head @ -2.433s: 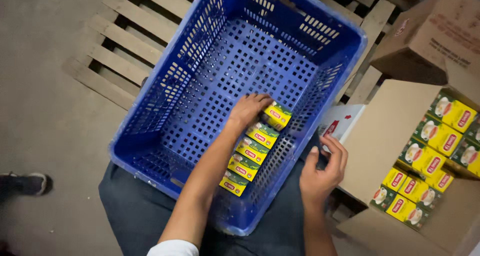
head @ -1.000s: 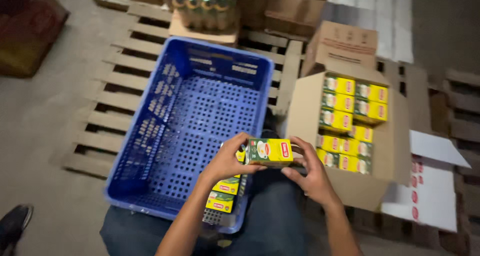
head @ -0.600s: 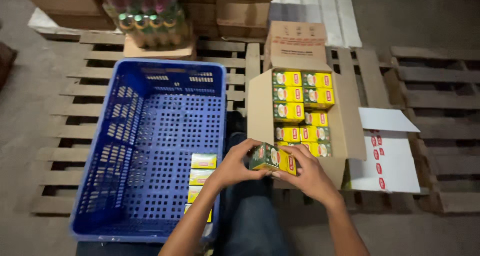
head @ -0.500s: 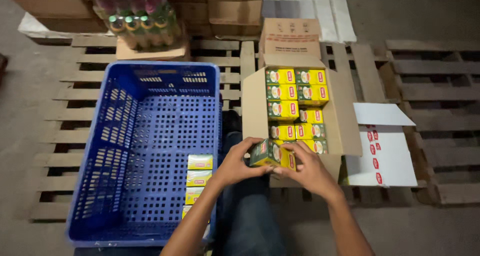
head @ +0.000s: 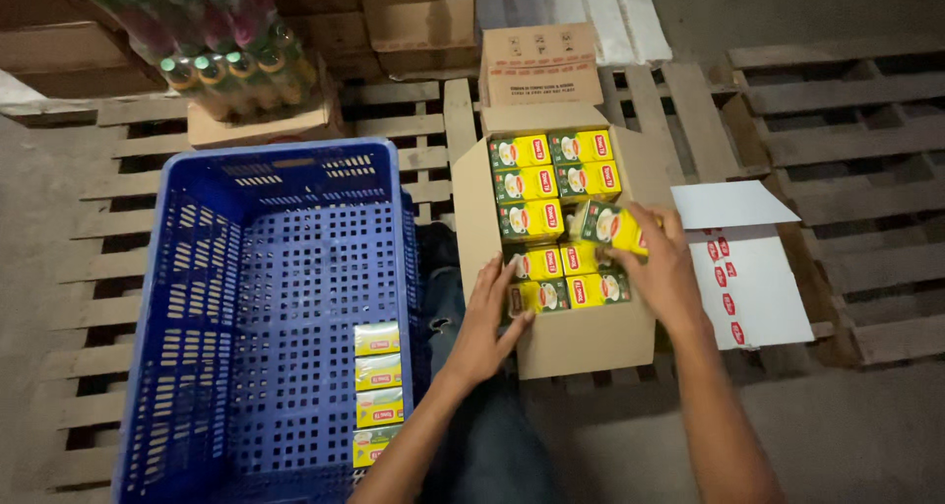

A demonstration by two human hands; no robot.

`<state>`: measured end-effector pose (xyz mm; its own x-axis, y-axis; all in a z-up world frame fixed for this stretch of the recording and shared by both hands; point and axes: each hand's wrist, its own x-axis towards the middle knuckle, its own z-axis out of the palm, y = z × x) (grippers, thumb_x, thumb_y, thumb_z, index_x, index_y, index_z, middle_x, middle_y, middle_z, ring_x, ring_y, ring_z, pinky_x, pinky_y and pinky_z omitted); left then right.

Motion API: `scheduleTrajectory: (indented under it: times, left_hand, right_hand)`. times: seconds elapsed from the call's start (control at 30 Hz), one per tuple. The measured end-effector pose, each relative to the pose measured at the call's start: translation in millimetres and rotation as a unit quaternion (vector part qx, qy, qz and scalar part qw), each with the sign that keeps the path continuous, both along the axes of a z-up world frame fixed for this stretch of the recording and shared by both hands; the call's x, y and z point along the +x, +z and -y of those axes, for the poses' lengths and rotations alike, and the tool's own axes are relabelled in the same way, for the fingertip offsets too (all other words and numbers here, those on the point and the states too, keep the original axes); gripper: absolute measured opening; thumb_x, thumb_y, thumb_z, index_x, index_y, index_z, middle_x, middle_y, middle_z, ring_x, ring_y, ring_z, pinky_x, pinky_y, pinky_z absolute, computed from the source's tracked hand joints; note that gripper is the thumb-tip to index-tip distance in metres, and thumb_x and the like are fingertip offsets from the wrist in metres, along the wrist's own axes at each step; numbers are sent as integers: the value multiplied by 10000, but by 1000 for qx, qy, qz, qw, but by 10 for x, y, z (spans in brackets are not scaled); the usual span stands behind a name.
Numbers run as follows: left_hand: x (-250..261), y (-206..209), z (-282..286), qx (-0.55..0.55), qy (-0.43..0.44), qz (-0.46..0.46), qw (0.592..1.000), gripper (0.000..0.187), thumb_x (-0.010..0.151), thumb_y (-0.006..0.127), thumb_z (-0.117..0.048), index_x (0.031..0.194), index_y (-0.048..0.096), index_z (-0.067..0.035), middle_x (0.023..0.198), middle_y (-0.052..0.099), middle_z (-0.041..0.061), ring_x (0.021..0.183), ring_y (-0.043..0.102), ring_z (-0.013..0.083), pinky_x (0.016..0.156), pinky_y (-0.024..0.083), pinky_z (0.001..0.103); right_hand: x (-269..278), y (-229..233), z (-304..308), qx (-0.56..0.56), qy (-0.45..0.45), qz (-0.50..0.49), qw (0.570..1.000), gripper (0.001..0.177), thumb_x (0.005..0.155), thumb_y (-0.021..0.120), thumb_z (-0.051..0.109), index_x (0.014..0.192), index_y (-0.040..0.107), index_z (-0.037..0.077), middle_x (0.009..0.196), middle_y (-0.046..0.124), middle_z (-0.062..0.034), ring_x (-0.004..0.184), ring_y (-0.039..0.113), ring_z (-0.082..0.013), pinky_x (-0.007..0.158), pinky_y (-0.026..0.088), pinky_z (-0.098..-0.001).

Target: The person transfers small yellow and green boxes from a cardboard carton into a blue plastic basket resting on their lap. They handle the boxes one at a time, arranging them in rows within the basket.

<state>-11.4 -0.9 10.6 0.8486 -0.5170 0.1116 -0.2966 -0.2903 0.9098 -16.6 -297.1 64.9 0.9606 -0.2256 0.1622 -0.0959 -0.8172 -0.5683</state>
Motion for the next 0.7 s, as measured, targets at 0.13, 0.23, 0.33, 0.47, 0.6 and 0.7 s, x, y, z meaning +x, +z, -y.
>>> scheduleTrajectory:
  times: [0.13,0.23,0.33,0.47,0.6,0.7]
  left_hand:
    - [-2,69,-16,-2,-2,-45,999,760,1120,637,-311,1770,271,-163,1836,174,237,1663,103,541,1340,173,657]
    - [-2,133,-8,0,1,-60,998,768,1113,645,-294,1769,273,-145,1839,177,244,1665,105,538,1338,184,661]
    - [-16,114,-13,1,6,-80,997,771,1117,654,-303,1771,270,-162,1847,172,216,1671,102,514,1336,186,655]
    - [-4,81,-10,17,7,-58,998,779,1106,667,-285,1759,269,-133,1846,176,216,1666,116,529,1331,201,661]
    - [-21,36,-2,21,2,-70,997,777,1126,632,-293,1775,229,-154,1866,126,178,1685,67,491,1329,188,665]
    - [-14,25,-7,25,5,-71,997,791,1123,639,-333,1775,228,-151,1858,154,186,1689,82,482,1336,184,657]
  right_hand:
    - [325,-292,183,-115,-3,19,993,782,841,917,80,1572,641,69,1461,524,-231,1397,549,-543,1181,508,-587]
    - [511,-392,151,-150,22,-4,988,749,845,891,46,1556,664,100,1499,540,-217,1462,496,-512,1193,485,-568]
    - [663,-562,151,-155,36,-52,986,737,866,891,29,1562,678,137,1519,559,-201,1502,481,-473,1194,494,-524]
    - [852,-887,382,-96,92,-35,990,809,847,862,0,1593,602,174,1544,511,-224,1456,504,-564,1231,432,-619]
    - [884,-1057,522,-104,128,-30,986,784,921,817,57,1645,535,158,1557,523,-240,1536,439,-547,1274,331,-652]
    - [840,-1089,450,-168,96,-48,980,728,959,801,125,1642,550,133,1605,519,-213,1616,321,-537,1285,257,-720]
